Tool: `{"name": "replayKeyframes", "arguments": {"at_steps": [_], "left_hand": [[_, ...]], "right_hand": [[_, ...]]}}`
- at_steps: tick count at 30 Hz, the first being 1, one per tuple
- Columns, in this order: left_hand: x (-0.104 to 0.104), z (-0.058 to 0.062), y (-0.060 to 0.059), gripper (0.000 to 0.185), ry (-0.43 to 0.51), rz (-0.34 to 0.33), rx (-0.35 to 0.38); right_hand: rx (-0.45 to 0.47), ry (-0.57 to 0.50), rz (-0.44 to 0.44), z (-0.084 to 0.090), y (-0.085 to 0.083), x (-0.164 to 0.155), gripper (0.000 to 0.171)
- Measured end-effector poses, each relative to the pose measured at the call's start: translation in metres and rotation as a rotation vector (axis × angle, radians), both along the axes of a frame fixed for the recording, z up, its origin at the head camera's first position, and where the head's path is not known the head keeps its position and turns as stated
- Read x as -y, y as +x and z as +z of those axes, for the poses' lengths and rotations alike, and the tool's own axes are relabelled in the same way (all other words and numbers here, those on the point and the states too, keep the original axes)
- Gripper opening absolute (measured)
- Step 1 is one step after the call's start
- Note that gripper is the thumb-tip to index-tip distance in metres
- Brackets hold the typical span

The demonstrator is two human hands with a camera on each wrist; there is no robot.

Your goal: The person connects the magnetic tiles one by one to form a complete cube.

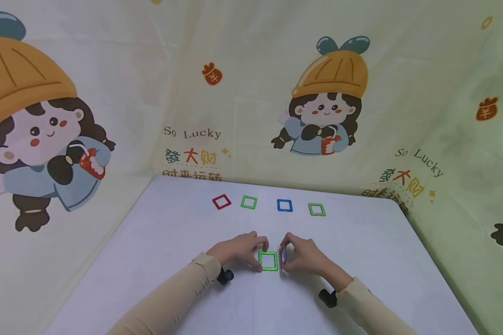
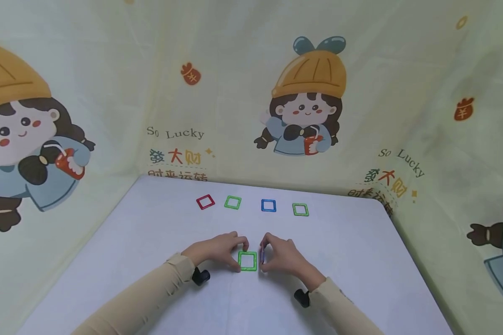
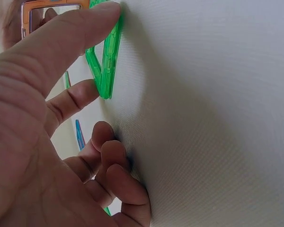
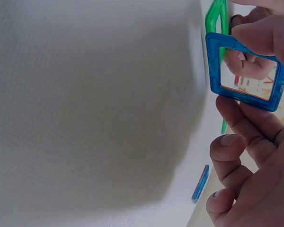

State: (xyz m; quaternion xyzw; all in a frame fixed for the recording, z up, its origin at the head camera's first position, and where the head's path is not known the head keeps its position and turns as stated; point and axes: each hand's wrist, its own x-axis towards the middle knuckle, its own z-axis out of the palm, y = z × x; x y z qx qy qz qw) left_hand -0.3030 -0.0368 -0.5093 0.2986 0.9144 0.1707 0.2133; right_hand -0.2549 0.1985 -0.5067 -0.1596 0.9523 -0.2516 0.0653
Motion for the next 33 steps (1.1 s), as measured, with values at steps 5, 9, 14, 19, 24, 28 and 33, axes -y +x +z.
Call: {"name": "replayKeyframes", "arguments": {"at_steps": [5,9,14,19,24,28,33], "left_hand": [[0.001,-0.002,-0.001,0.047,0.004,0.000,-0.004],[0.000,-0.004,-0.001,0.046,0.012,-0.007,-0.005],[0.001,-0.008,-0.002,0.047,0.014,0.004,-0.005],[0.002,-0.012,-0.003,0.047,0.028,0.001,-0.014],[0.002,-0.012,-0.002,0.047,0.038,-0.010,-0.020],[0.000,-0.010,-0.001,0.046,0.034,-0.013,-0.026],[0.000,-0.007,-0.002,0.047,0.037,-0.001,-0.021]], "right_hand": [[-0.020,0.009,0.027,0.000,0.001,0.003,0.049],[-0.008,0.009,0.032,0.001,0.003,0.005,0.048],[-0.009,0.007,0.054,0.000,0.002,0.006,0.047],[-0.025,0.053,0.062,-0.003,0.000,0.007,0.050],[-0.070,0.092,0.079,-0.005,0.001,0.008,0.057],[-0.104,0.101,0.069,-0.004,0.004,0.007,0.058],[-0.118,0.118,0.079,-0.001,0.002,0.008,0.057]]}}
